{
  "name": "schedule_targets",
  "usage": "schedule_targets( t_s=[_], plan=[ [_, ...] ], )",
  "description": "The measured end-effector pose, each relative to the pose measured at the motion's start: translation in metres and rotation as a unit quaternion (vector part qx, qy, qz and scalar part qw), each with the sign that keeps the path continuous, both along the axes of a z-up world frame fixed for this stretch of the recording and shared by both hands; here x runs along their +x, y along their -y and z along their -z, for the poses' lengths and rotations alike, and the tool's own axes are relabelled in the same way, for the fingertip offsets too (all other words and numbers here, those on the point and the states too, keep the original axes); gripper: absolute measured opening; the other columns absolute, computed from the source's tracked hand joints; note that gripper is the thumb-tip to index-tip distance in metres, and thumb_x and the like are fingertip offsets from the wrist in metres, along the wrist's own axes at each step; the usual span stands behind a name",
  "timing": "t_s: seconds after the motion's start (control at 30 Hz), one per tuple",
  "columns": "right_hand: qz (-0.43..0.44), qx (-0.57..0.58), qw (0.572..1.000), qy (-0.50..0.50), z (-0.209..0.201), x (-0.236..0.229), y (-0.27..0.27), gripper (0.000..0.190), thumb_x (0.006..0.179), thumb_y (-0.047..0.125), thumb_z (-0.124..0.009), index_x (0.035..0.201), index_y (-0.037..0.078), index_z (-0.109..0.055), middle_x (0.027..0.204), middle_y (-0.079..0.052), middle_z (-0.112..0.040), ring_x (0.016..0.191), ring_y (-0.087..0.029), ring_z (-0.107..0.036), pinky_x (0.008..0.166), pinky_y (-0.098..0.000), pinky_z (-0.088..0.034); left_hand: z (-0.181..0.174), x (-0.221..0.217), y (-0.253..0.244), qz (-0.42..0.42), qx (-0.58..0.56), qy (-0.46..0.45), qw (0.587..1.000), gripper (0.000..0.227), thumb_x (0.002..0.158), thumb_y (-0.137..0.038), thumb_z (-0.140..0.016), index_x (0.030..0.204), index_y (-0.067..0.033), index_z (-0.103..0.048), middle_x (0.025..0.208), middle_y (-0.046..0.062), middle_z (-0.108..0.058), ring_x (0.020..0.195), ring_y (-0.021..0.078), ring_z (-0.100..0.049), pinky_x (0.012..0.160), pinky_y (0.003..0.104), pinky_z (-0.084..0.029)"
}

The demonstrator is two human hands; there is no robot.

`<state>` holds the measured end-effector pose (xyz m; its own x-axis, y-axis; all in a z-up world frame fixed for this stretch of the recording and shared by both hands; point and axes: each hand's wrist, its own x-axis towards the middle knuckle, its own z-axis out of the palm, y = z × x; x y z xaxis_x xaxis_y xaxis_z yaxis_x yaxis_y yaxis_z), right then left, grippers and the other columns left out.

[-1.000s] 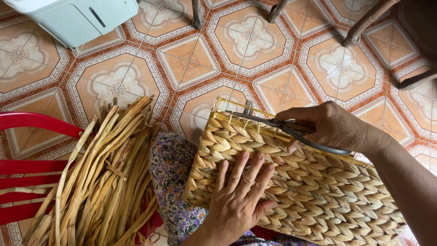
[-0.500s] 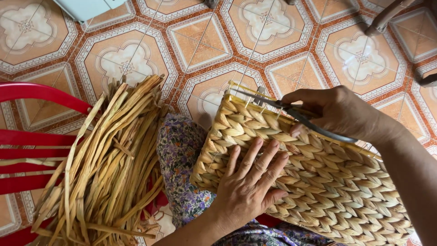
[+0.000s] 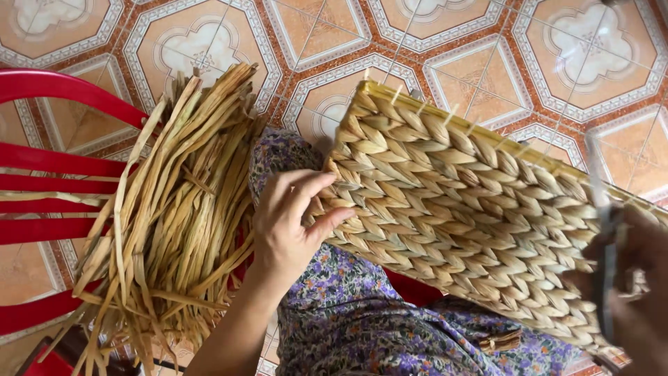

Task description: Weaving a basket using dried plant fibers over a wire frame.

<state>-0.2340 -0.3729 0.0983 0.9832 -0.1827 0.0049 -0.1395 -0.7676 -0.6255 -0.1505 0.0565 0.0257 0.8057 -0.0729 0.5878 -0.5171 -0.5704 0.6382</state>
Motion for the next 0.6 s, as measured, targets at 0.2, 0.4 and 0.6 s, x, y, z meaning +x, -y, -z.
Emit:
schedule_targets(
  t_s=[0.2,0.4,0.6],
  plan=[
    [0.004,-0.001,1.0,-0.022,-0.003,-0.046,-0.079,0.073,0.069,0.009,-0.086,0.138,0.007,-0.063,0.1,-0.009,-0.074,0.086,-0.017,-0.07,0.076,-0.0319,-0.06,-0.014,0.002,0.002,-0.021,0.02,0.0,1.0,0.017,0.1,-0.023,-0.073,0.104,-0.0075,-0.068,0.1,0.004,-0.068,0.09,0.0158,-0.066,0.076,0.029,-0.058],
    [-0.079,-0.007,0.997,-0.018,0.008,-0.062,-0.104,0.071,0.071,0.012,-0.084,0.137,0.009,-0.059,0.11,-0.011,-0.073,0.097,-0.019,-0.074,0.08,-0.034,-0.062,-0.035,-0.023,-0.05,0.081,-0.227,-0.128,0.962,0.003,0.105,-0.008,-0.065,0.102,-0.0071,-0.067,0.099,0.005,-0.07,0.084,0.0114,-0.066,0.071,0.025,-0.058],
    [-0.155,0.209,0.939,-0.224,0.021,-0.07,-0.138,0.075,0.07,0.023,-0.088,0.139,0.012,-0.06,0.088,-0.003,-0.074,0.075,-0.014,-0.068,0.067,-0.0296,-0.057,0.014,-0.059,-0.042,0.043,0.04,-0.106,0.993,0.021,0.092,-0.019,-0.078,0.103,-0.0057,-0.066,0.1,0.006,-0.068,0.091,0.0167,-0.068,0.078,0.03,-0.061]
  ],
)
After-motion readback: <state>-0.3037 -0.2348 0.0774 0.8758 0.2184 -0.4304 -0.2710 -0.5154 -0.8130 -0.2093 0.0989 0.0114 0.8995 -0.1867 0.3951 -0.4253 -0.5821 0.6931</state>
